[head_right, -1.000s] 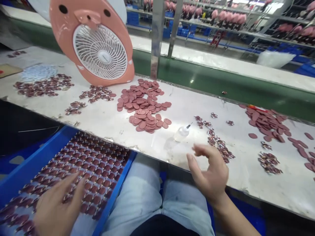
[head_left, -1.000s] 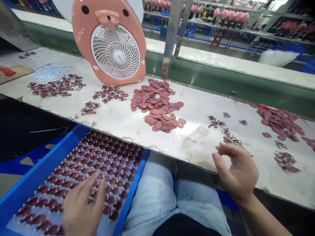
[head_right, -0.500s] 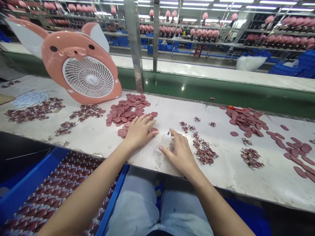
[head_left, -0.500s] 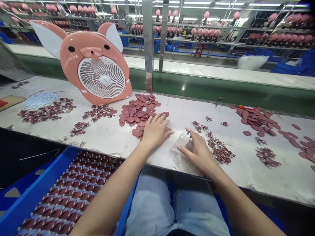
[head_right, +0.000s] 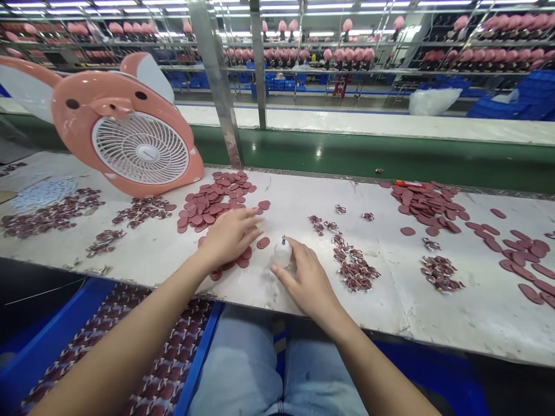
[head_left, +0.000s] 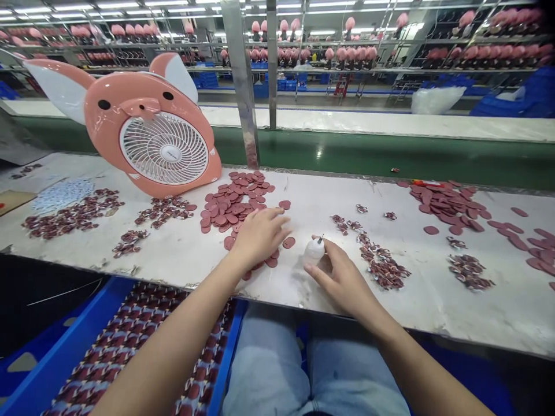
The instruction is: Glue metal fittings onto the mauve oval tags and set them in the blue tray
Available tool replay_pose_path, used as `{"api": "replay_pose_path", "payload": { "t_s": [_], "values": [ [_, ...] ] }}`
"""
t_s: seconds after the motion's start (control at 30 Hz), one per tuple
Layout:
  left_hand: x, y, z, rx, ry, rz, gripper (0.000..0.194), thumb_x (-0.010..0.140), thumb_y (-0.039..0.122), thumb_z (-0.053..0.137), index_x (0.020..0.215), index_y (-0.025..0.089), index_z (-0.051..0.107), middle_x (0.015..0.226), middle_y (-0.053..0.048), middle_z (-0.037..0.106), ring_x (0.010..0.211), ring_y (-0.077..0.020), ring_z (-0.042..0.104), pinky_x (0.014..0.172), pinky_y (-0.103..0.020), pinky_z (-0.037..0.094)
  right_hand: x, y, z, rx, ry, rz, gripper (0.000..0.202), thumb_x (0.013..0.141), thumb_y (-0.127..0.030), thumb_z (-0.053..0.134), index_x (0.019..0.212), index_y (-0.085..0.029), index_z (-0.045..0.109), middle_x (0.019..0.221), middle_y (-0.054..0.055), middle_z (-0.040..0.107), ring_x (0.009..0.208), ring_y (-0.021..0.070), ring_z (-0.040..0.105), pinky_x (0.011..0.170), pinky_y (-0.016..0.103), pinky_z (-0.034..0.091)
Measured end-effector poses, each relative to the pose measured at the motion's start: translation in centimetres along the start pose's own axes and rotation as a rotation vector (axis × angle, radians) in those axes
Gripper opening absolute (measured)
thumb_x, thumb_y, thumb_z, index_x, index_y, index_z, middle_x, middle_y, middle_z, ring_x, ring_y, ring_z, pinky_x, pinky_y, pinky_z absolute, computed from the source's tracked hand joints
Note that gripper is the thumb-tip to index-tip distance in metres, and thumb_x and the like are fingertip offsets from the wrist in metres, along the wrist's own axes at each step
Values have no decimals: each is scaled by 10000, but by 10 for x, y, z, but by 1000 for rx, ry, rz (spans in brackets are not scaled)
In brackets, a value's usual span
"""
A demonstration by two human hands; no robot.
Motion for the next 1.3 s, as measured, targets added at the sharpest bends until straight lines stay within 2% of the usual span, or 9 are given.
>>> {"api": "replay_pose_path", "payload": {
  "t_s": [0.1, 0.2, 0.4, 0.57, 0.73, 1.03, 1.13, 1.23, 1.3],
  "values": [
    [51, -4, 8, 5, -67, -2, 541, 962, 461, 502, 1449, 224, 499, 1598, -131, 408, 1467, -313, 352, 1175, -526, 268, 4, -3, 1, 26, -5, 28, 413, 952, -459, 546, 1274, -201, 546, 1270, 137, 636, 1164, 314, 597, 985, 496, 491],
    [66, -6, 19, 6, -186, 32, 608, 909, 500, 578, 1443, 216, 507, 1580, -147, 432, 1445, -335, 393, 1154, -522, 311, 0, -4, -1, 61, -3, 37, 373, 951, -452, 546, 1218, -191, 559, 1213, 135, 659, 1102, 300, 626, 944, 461, 513],
    [10, -5, 18, 19, -225, 118, 470, 989, 353, 459, 1447, 262, 512, 1601, -85, 415, 1452, -273, 391, 1159, -451, 314, -21, -2, -8, 123, 1, 36, 378, 950, -430, 562, 1257, -210, 545, 1250, 108, 652, 1147, 270, 612, 990, 425, 491],
    [-23, 7, -3, 48, -126, 75, 296, 974, 397, 506, 1135, 272, 721, 1419, -52, 605, 1347, -282, 466, 1157, -473, 261, -35, 2, -14, 143, 31, 51, 383, 935, -424, 580, 1263, -228, 560, 1270, 98, 646, 1176, 278, 592, 1010, 435, 464],
    [-32, 24, -8, 72, -86, -26, 254, 804, 406, 753, 963, 209, 737, 1189, -106, 684, 1188, -352, 527, 1061, -528, 317, -44, 4, -16, 199, 62, 67, 384, 924, -427, 609, 1265, -254, 571, 1272, 86, 641, 1178, 282, 579, 1004, 433, 449],
    [-39, 44, -16, -2, -18, -139, 103, 848, 289, 704, 840, 192, 670, 1012, -112, 709, 1068, -338, 588, 966, -518, 369, -55, 10, -12, 514, 149, 54, 268, 924, -424, 550, 1132, -256, 550, 1071, 45, 606, 988, 232, 570, 875, 376, 448],
    [-64, 64, -15, -267, 6, -187, 150, 902, 353, 644, 835, 219, 646, 831, -26, 706, 848, -228, 635, 786, -367, 467, -58, 0, -4, 674, 112, 76, 263, 884, -432, 627, 1051, -260, 518, 992, 21, 593, 854, 191, 563, 755, 326, 461],
    [-97, 85, -2, -937, 67, -347, 239, 852, 421, 694, 761, 209, 630, 688, 9, 655, 636, -162, 593, 603, -278, 469, -64, -16, 4, 828, 37, 119, 319, 844, -391, 716, 981, -263, 457, 888, -10, 587, 740, 149, 550, 667, 281, 459],
    [-117, 95, 8, -1212, 148, -456, 237, 803, 400, 752, 742, 201, 639, 671, 10, 655, 615, -147, 600, 591, -254, 485, -69, -26, 8, 919, -3, 155, 348, 837, -388, 728, 949, -260, 425, 826, -26, 581, 688, 126, 534, 632, 256, 448]
  ]
}}
Point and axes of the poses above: each hand's wrist, its own x-axis towards the middle knuckle, its own z-axis out of the palm, y = z × x, the point moved 2 cm from there along x, towards the middle knuckle
